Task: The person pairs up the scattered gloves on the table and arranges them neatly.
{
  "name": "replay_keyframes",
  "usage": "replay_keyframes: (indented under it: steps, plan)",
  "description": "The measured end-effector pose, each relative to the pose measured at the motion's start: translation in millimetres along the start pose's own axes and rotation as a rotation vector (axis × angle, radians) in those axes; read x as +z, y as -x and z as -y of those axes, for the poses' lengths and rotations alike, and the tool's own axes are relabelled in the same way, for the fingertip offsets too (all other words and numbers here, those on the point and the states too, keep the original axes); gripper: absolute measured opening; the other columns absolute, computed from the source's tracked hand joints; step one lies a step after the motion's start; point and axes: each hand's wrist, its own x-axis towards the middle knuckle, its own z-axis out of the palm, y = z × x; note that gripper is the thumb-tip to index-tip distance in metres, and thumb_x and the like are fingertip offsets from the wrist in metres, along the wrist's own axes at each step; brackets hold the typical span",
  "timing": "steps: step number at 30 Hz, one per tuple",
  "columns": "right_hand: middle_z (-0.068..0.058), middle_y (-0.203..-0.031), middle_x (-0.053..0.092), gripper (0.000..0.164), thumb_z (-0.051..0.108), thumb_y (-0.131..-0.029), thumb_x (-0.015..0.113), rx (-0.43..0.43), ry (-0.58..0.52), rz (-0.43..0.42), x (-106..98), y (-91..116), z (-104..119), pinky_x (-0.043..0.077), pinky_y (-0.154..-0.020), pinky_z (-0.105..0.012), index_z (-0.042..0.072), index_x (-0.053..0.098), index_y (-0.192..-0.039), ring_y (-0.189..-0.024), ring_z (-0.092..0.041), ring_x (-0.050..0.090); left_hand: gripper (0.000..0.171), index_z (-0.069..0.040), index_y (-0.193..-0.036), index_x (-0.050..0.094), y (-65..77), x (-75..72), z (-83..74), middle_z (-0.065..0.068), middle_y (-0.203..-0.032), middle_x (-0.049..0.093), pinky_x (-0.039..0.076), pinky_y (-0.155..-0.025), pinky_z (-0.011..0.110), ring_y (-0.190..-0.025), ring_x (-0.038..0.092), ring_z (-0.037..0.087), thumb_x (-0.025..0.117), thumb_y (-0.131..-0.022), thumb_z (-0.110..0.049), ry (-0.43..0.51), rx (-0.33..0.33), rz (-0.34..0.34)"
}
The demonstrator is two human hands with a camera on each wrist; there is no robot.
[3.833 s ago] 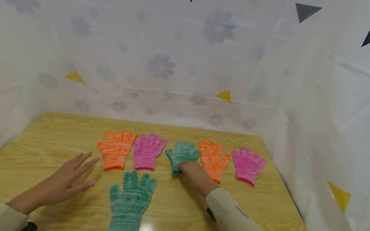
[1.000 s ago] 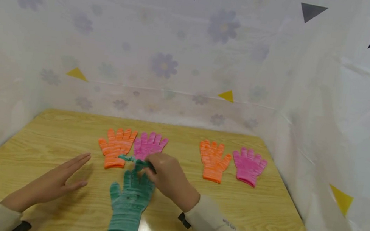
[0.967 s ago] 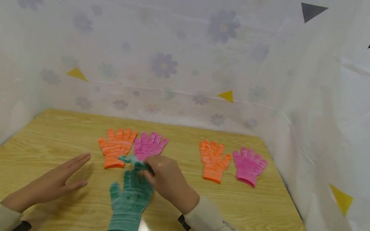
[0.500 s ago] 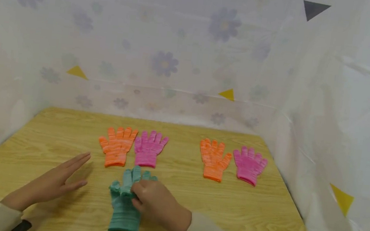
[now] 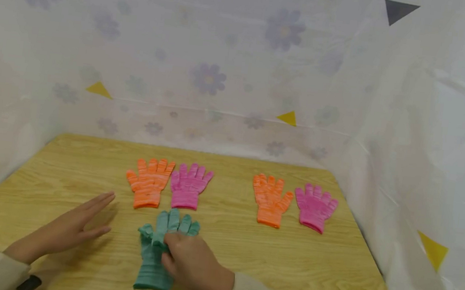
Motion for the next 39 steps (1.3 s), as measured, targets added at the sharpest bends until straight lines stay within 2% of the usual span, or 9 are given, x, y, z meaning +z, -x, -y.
replay_keyframes:
  steps: [4, 7, 13, 19, 26, 28, 33, 35, 39]
  plan:
    - [0.009, -0.064, 0.046, 0.014, 0.015, -0.076, 0.064, 0.01, 0.079, -0.1, -1, -2, 2, 0.028, -0.043, -0.006, 0.011, 0.051, -0.078, -0.051, 0.003, 0.033, 0.075, -0.007, -0.142, 0.019, -0.1, -1.1, -0.4, 0.017, -0.143, 0.023, 0.033, -0.094, 0.054, -0.125, 0.031, 0.038, 0.057, -0.086, -0.038, -0.012, -0.003, 0.005]
    - [0.01, -0.061, 0.04, 0.017, 0.015, -0.075, 0.065, 0.015, 0.088, -0.102, 3, -4, 4, 0.026, -0.041, -0.007, 0.012, 0.048, -0.076, -0.05, 0.002, 0.031, 0.074, -0.006, -0.142, 0.019, -0.3, -0.4, -0.4, 0.017, -0.143, 0.023, 0.033, -0.095, 0.054, -0.125, 0.03, 0.038, 0.057, -0.086, -0.038, -0.001, 0.001, 0.006]
    - [0.014, -0.054, 0.03, 0.017, 0.016, -0.078, 0.061, 0.038, 0.038, 0.048, 17, -4, 9, 0.019, -0.036, -0.008, 0.013, 0.044, -0.077, -0.044, 0.004, 0.023, 0.074, -0.006, -0.142, 0.019, -2.2, 2.0, -1.7, 0.019, -0.143, 0.023, 0.031, -0.095, 0.055, -0.126, 0.028, 0.038, 0.056, -0.086, -0.038, 0.004, 0.001, 0.021]
    - [0.015, -0.052, 0.035, 0.014, 0.021, -0.081, 0.062, 0.025, -0.047, 0.087, 21, -6, 11, 0.02, -0.035, -0.004, 0.013, 0.05, -0.083, -0.042, 0.009, 0.026, 0.075, -0.005, -0.142, 0.02, -1.5, 2.2, -2.0, 0.018, -0.143, 0.023, 0.032, -0.095, 0.054, -0.126, 0.029, 0.037, 0.056, -0.086, -0.038, -0.004, 0.003, 0.02]
    - [0.015, -0.066, 0.048, 0.025, 0.039, -0.082, 0.061, 0.027, -0.159, 0.35, 19, -5, 11, 0.032, -0.044, -0.005, 0.016, 0.058, -0.091, -0.052, 0.008, 0.037, 0.074, -0.006, -0.142, 0.019, 1.6, 2.1, -0.5, 0.018, -0.143, 0.022, 0.032, -0.095, 0.055, -0.125, 0.029, 0.038, 0.056, -0.086, -0.039, 0.002, -0.018, 0.023]
    - [0.016, -0.069, 0.051, 0.025, 0.041, -0.083, 0.058, 0.011, -0.139, 0.38, 18, -6, 10, 0.033, -0.047, -0.004, 0.017, 0.06, -0.091, -0.055, 0.009, 0.039, 0.074, -0.007, -0.142, 0.02, 2.1, 1.8, -0.4, 0.018, -0.143, 0.022, 0.032, -0.095, 0.055, -0.125, 0.03, 0.038, 0.056, -0.086, -0.039, 0.001, -0.023, 0.022]
    - [0.015, -0.08, 0.057, 0.014, 0.033, -0.087, 0.056, -0.053, -0.021, 0.353, 17, -14, 4, 0.037, -0.055, -0.005, 0.021, 0.062, -0.092, -0.066, 0.009, 0.047, 0.074, -0.007, -0.142, 0.02, 2.3, 0.6, -1.7, 0.017, -0.143, 0.022, 0.031, -0.095, 0.055, -0.126, 0.029, 0.037, 0.055, -0.086, -0.04, 0.003, -0.028, 0.028]
    - [0.013, -0.087, 0.058, 0.011, 0.025, -0.087, 0.058, -0.114, 0.049, 0.346, 19, -21, -1, 0.041, -0.065, -0.008, 0.022, 0.063, -0.096, -0.077, 0.004, 0.05, 0.074, -0.008, -0.142, 0.019, 2.2, 0.4, -2.1, 0.017, -0.144, 0.021, 0.031, -0.095, 0.055, -0.126, 0.028, 0.037, 0.055, -0.086, -0.04, 0.006, -0.032, 0.03]
    - [0.01, -0.108, 0.055, 0.024, 0.014, -0.086, 0.058, -0.204, 0.17, 0.364, 30, -33, -13, 0.04, -0.089, -0.019, 0.024, 0.06, -0.108, -0.102, -0.006, 0.049, 0.074, -0.007, -0.142, 0.019, 2.0, 1.6, -1.6, 0.017, -0.143, 0.021, 0.031, -0.096, 0.055, -0.126, 0.028, 0.038, 0.055, -0.086, -0.039, 0.012, -0.025, 0.023]
